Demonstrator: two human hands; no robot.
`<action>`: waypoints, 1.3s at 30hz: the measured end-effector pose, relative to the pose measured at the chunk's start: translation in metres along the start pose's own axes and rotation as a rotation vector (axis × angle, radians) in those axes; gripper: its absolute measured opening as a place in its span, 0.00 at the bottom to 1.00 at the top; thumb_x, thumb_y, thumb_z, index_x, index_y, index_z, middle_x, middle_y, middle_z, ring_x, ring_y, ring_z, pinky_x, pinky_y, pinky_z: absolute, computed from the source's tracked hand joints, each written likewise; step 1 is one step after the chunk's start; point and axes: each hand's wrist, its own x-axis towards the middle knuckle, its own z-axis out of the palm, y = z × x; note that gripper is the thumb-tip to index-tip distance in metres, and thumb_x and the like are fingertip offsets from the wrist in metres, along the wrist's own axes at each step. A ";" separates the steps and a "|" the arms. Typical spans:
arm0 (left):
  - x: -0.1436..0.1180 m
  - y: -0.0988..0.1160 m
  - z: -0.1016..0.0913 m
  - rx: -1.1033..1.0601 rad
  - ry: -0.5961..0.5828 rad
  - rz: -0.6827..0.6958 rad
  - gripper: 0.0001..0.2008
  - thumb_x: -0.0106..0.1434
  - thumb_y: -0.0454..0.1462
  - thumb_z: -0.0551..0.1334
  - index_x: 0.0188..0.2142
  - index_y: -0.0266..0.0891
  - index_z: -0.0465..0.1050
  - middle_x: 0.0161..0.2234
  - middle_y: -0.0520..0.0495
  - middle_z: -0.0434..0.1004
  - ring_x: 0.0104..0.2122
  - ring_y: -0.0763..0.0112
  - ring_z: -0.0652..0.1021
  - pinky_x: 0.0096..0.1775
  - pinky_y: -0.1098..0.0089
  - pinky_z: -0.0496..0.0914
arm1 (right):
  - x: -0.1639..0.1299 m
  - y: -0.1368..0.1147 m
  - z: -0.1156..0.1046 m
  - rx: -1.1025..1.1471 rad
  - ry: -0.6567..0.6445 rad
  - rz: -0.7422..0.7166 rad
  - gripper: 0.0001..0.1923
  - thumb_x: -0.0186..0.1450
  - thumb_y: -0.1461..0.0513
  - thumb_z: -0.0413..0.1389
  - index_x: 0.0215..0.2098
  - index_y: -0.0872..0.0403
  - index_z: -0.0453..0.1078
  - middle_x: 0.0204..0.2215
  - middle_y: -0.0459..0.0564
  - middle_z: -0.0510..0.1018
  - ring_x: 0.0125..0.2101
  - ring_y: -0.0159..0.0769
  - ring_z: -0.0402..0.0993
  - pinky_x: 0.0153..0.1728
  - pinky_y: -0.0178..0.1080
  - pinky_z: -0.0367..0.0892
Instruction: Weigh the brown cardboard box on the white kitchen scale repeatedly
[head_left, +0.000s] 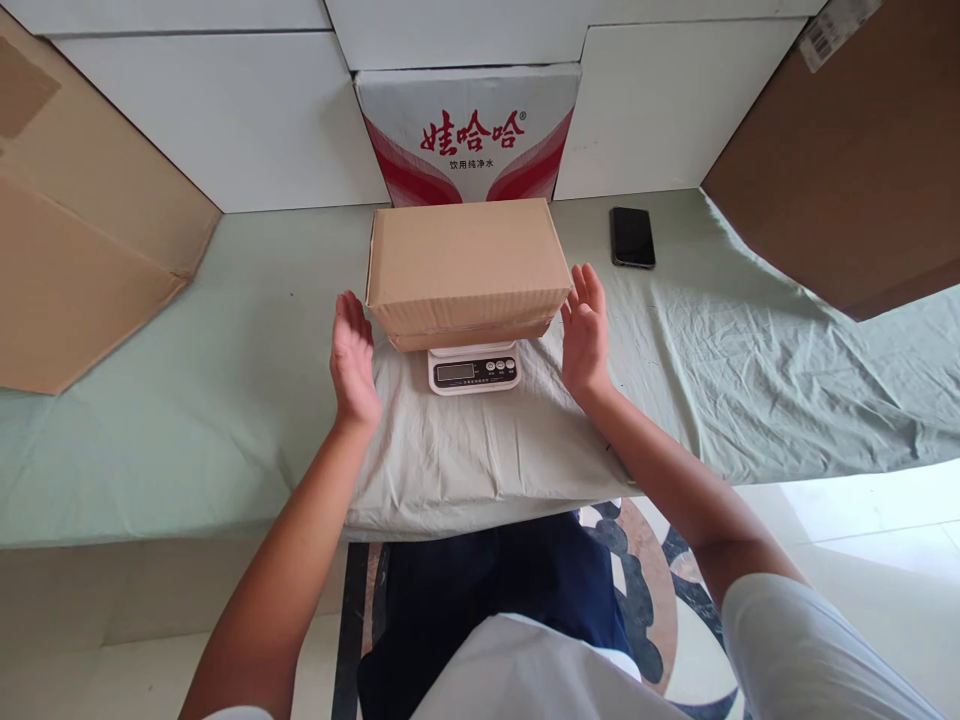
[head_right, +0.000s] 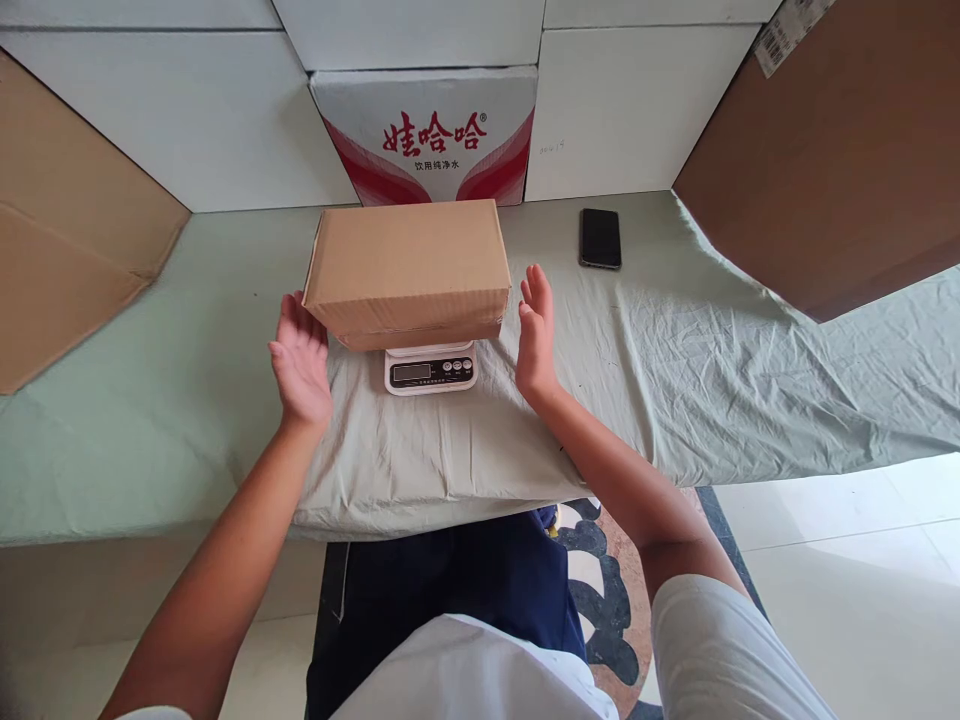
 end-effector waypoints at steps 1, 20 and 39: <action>0.001 -0.002 -0.001 0.011 0.000 0.001 0.37 0.67 0.68 0.43 0.70 0.62 0.58 0.76 0.62 0.52 0.76 0.56 0.48 0.75 0.47 0.49 | 0.000 0.000 0.000 0.013 0.003 0.002 0.39 0.62 0.36 0.51 0.69 0.33 0.52 0.77 0.39 0.51 0.77 0.48 0.46 0.77 0.63 0.46; 0.003 -0.009 -0.005 0.133 -0.034 0.041 0.40 0.68 0.67 0.36 0.72 0.58 0.54 0.76 0.55 0.53 0.75 0.55 0.53 0.74 0.49 0.57 | 0.001 0.008 -0.002 -0.034 -0.013 -0.014 0.35 0.65 0.36 0.48 0.68 0.31 0.55 0.74 0.39 0.57 0.76 0.47 0.51 0.75 0.64 0.50; 0.003 0.001 0.002 0.046 -0.026 -0.062 0.45 0.64 0.70 0.44 0.72 0.53 0.57 0.76 0.46 0.53 0.76 0.56 0.55 0.74 0.52 0.53 | -0.001 0.002 0.002 0.071 0.006 0.034 0.33 0.64 0.40 0.52 0.64 0.37 0.61 0.72 0.42 0.64 0.74 0.46 0.56 0.76 0.59 0.49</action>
